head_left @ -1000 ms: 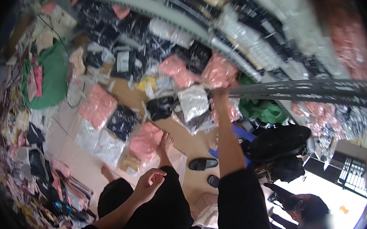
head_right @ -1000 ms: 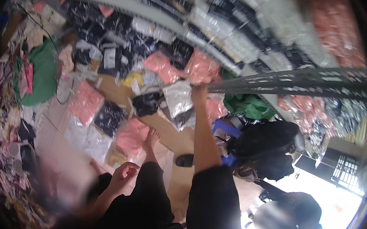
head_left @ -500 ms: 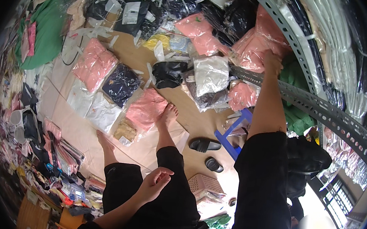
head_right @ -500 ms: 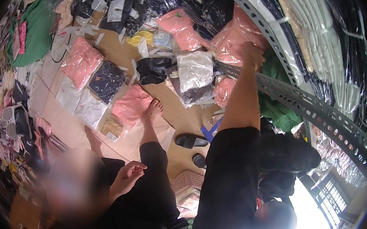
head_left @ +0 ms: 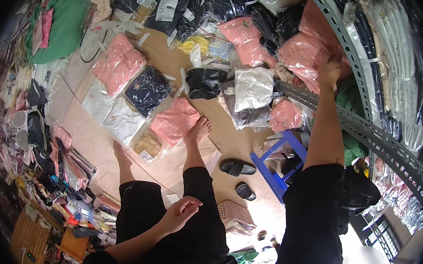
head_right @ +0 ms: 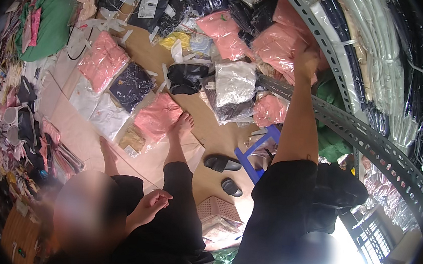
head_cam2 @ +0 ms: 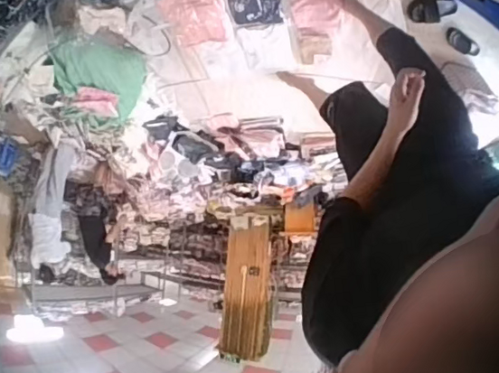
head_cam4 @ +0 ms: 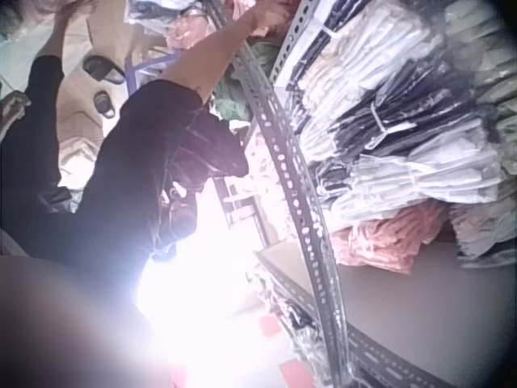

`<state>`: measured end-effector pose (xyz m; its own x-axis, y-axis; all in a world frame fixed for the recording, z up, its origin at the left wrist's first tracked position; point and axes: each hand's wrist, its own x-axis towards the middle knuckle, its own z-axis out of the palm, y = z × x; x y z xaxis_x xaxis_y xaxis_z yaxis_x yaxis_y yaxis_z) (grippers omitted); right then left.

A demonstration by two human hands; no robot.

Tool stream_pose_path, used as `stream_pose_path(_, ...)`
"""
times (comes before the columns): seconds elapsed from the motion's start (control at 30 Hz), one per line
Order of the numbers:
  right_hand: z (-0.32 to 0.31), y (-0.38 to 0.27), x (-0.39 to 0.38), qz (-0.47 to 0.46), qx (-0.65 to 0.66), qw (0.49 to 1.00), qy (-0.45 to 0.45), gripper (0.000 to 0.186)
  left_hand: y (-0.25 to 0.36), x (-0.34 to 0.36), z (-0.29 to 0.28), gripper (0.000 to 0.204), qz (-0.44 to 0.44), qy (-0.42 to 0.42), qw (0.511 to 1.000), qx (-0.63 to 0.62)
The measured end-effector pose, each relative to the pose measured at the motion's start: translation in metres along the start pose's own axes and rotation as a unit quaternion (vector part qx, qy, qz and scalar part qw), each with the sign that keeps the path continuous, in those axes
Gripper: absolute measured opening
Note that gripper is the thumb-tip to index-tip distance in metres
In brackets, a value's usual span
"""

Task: The person sorts and stacks packaged clothing items on the floor of a cluttered room. They pick up individual plastic-wrapped garments, inspect them, and place them into neat piles.

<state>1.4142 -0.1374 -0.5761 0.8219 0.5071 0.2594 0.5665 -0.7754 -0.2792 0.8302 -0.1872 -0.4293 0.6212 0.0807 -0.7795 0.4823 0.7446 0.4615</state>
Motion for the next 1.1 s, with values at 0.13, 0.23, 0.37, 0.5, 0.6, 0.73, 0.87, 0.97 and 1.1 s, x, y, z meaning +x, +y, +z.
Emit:
stream_pose_path(0.13,-0.012,-0.035,0.013,-0.109,0.079,0.99,-0.045,0.037,0.012,0.007,-0.002,0.019,0.006,-0.011,0.998,-0.061)
stream_pose_path(0.23,-0.009,-0.071,0.015,-0.19,-0.191,0.962,-0.043,0.03,0.018,0.013,-0.013,0.02,0.006,0.003,0.998,-0.066)
stream_pose_path(0.37,-0.028,-0.166,-0.023,-0.095,0.22,0.965,-0.111,0.023,0.015,0.026,-0.04,0.028,-0.011,0.052,0.999,-0.013)
stream_pose_path(0.5,-0.054,-0.221,-0.114,-0.042,0.258,0.936,-0.234,0.026,-0.013,0.056,-0.103,0.039,-0.05,0.13,0.98,-0.14)
stream_pose_path(0.6,-0.079,-0.246,-0.193,0.048,0.326,0.877,-0.351,0.025,-0.016,0.061,-0.158,0.052,-0.051,0.151,0.944,-0.288)
stream_pose_path(0.73,-0.129,-0.286,-0.281,0.132,0.331,0.75,-0.558,0.027,0.045,0.031,-0.172,0.068,0.009,0.134,0.93,-0.342)
stream_pose_path(0.87,-0.153,-0.322,-0.341,0.031,0.302,0.758,-0.577,0.021,0.05,0.015,-0.167,0.065,0.022,0.138,0.927,-0.348)
stream_pose_path(0.97,-0.168,-0.336,-0.365,-0.002,0.3,0.767,-0.567,0.024,0.033,-0.005,-0.168,0.064,0.029,0.118,0.931,-0.344)
stream_pose_path(1.1,-0.196,-0.357,-0.359,-0.137,0.277,0.813,-0.494,0.024,0.032,-0.03,-0.178,0.064,0.045,0.083,0.94,-0.326)
